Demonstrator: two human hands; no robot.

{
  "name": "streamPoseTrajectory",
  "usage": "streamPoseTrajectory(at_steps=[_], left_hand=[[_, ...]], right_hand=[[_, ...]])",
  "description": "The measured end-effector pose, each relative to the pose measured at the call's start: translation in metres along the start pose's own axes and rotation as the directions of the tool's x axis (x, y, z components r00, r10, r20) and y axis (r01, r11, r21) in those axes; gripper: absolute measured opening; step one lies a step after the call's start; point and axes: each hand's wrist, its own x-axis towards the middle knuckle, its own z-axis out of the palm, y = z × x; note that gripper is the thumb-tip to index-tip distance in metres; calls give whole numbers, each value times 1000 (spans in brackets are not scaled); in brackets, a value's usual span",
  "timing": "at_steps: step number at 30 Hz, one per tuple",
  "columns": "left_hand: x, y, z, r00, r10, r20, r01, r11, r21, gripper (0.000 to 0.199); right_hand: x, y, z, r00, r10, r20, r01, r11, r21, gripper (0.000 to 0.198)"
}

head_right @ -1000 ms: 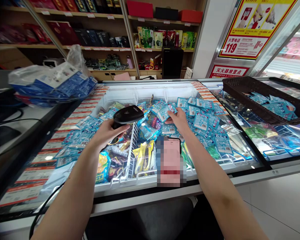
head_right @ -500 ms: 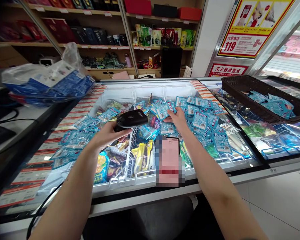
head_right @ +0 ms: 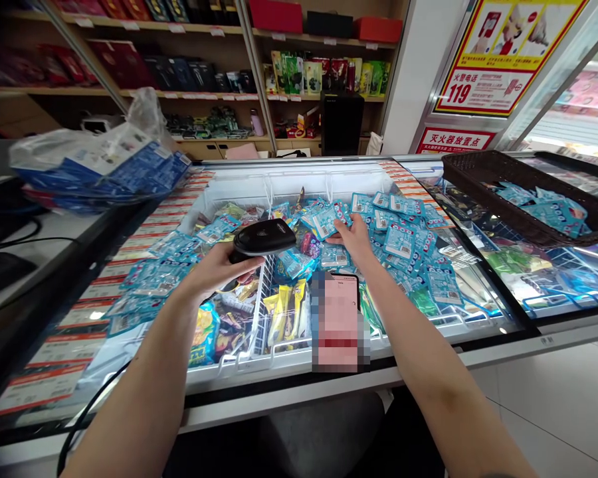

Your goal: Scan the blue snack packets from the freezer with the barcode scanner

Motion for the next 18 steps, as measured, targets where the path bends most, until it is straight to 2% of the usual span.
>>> streamPoseTrajectory(at_steps=[3, 12, 15, 18], left_hand=[[-1, 1, 0, 997, -3, 77, 1, 1000, 26, 31], [-2, -1, 0, 993, 5, 116, -5, 1000, 3, 36], [0, -2, -1, 996, -12, 88, 10, 1000, 19, 35], [3, -4, -2, 999, -29, -14, 29, 999, 34, 35]], right_hand=[[0, -1, 0, 1000, -24, -19, 24, 1000, -9, 32], [0, 0, 1, 997, -47, -60, 50, 997, 51, 38], [4, -2, -5, 990, -101, -97, 106, 994, 42, 38], [10, -3, -16, 960, -190, -204, 176, 981, -85, 41]])
